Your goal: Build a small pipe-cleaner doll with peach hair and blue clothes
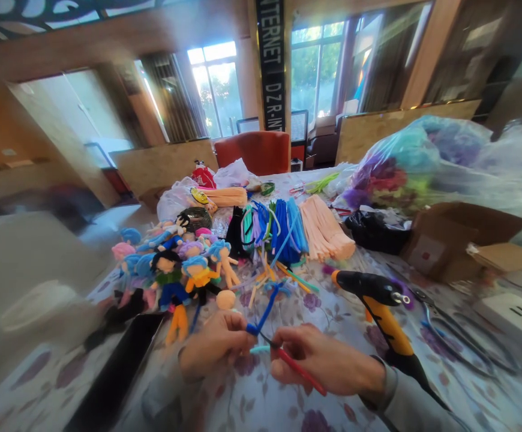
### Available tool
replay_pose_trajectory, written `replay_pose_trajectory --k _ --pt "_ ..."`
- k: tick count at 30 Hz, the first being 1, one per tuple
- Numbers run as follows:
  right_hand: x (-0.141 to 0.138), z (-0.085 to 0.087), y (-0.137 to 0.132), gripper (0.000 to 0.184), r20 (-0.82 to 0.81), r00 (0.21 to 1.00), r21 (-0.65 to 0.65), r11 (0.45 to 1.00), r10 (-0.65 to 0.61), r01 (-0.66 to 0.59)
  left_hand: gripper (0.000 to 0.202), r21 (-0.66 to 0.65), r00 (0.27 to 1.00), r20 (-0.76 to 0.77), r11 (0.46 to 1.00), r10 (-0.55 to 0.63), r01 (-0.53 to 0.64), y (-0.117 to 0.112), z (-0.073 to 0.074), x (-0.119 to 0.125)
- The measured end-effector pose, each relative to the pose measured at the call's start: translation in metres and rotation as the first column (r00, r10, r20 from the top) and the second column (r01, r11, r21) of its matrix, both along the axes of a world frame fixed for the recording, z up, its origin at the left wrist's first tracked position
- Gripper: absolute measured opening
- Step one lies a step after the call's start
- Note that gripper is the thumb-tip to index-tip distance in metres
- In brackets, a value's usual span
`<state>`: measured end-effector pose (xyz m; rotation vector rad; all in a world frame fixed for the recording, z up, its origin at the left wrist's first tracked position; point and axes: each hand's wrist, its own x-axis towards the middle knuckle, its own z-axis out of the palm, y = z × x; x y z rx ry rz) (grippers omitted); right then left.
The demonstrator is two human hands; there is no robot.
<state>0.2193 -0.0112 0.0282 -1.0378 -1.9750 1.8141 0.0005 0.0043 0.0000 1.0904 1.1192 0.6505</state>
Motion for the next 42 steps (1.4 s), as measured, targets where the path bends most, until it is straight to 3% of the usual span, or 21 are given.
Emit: replay_pose_trajectory --k 21,29,34,38,42 --pt "-0.002 -0.004 0.004 0.030 0.055 0.996 0.012 0.997 -0.074 0.074 0.013 0.005 0.996 -0.060 0.998 -0.062 0.063 -0.001 0.008 0.003" --pt "-0.010 -0.009 0.022 0.027 0.102 0.990 0.264 0.962 -0.099 0.069 0.021 0.011 0.994 -0.040 0.995 0.101 -0.100 0.005 -0.003 0.008" --pt "-0.008 -0.022 0.038 0.022 0.119 0.972 0.300 0.941 -0.201 0.158 0.028 0.016 0.983 -0.004 0.983 0.183 -0.183 0.009 -0.006 0.005" --pt "0.006 -0.031 0.044 0.031 0.138 0.953 0.257 0.939 -0.269 0.228 0.031 -0.001 0.967 0.058 0.969 0.247 -0.247 0.011 -0.004 0.000" --pt "0.019 -0.033 0.043 0.024 0.097 0.945 0.359 0.897 -0.313 0.260 0.032 -0.015 0.943 0.126 0.951 0.310 -0.310 0.012 0.001 -0.002"
